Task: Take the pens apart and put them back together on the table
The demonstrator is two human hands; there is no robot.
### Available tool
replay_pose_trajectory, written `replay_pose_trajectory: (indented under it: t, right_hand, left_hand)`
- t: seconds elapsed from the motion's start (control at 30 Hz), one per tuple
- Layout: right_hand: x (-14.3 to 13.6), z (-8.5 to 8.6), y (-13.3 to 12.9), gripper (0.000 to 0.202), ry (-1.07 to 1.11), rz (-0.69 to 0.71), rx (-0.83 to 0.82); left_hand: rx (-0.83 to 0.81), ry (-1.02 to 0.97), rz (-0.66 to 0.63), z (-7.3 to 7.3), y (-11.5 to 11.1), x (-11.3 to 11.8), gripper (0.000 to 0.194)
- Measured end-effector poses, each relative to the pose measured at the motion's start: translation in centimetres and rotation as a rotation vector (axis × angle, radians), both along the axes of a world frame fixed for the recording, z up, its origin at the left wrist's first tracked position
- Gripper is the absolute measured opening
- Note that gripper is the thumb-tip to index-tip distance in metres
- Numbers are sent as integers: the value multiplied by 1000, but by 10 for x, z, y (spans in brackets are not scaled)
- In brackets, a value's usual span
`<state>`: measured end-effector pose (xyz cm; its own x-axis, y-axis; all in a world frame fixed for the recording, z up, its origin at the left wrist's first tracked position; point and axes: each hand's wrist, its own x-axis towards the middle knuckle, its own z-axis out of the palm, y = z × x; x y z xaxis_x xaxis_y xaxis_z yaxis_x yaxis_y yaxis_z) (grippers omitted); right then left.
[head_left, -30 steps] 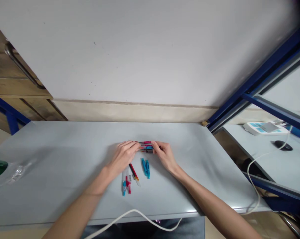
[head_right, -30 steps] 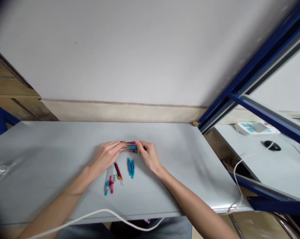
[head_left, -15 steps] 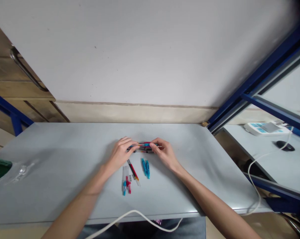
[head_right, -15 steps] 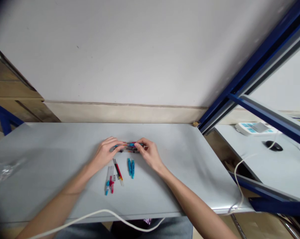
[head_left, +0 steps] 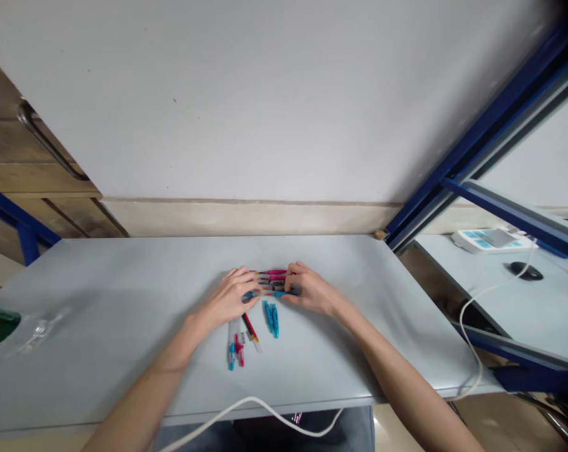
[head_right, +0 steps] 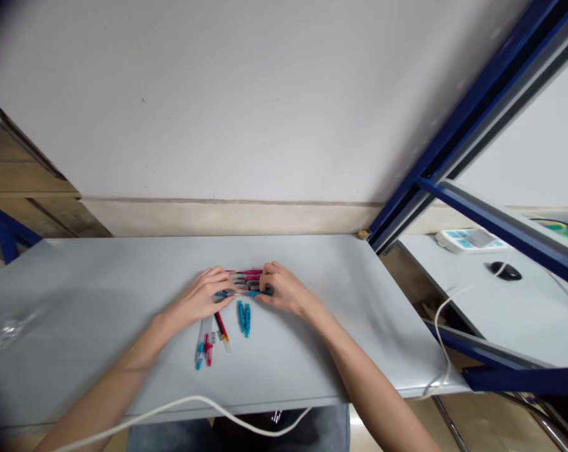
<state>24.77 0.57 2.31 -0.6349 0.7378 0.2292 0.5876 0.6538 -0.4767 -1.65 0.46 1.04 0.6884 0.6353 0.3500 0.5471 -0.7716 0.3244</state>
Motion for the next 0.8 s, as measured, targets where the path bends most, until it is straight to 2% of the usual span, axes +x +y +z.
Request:
replay_pose_trajectory:
  t: [0.1,0.23,0.33,0.43,0.47,0.57,0.63,0.7,0.8]
  right_hand:
    - [-2,-2,-1,15,-53,-26,37]
    - [-7,0,-5,13,-54,-62,82]
    - [-18,2,-15,5,-2,-56,92]
    - [-36,-2,-29,6,50,-36,80]
    - [-42,-5,-34,6,59,-60,78]
    - [-61,-12,-47,3,25,-117,97]
    - [-69,-16,-51,7,-33,-130,118]
    - [-75,-18,-52,12,-95,-138,136]
    - [-80,-17,-51,19,-158,-151,152]
  left_hand:
    - [9,35,37,0,1,-1,7]
    - [20,1,77,10,5,-6,11]
    - [2,-141,245,21,2,-15,12]
    - [-92,-287,516,25,-18,-23,12]
    - [-135,-306,563,25,-29,-24,13]
    - [-273,-194,611,18,-62,-23,12]
    - [-301,-87,612,12,-80,-20,5]
    - [-325,-13,608,7,-90,-19,4]
    - [-352,9,601,4,-93,-20,12]
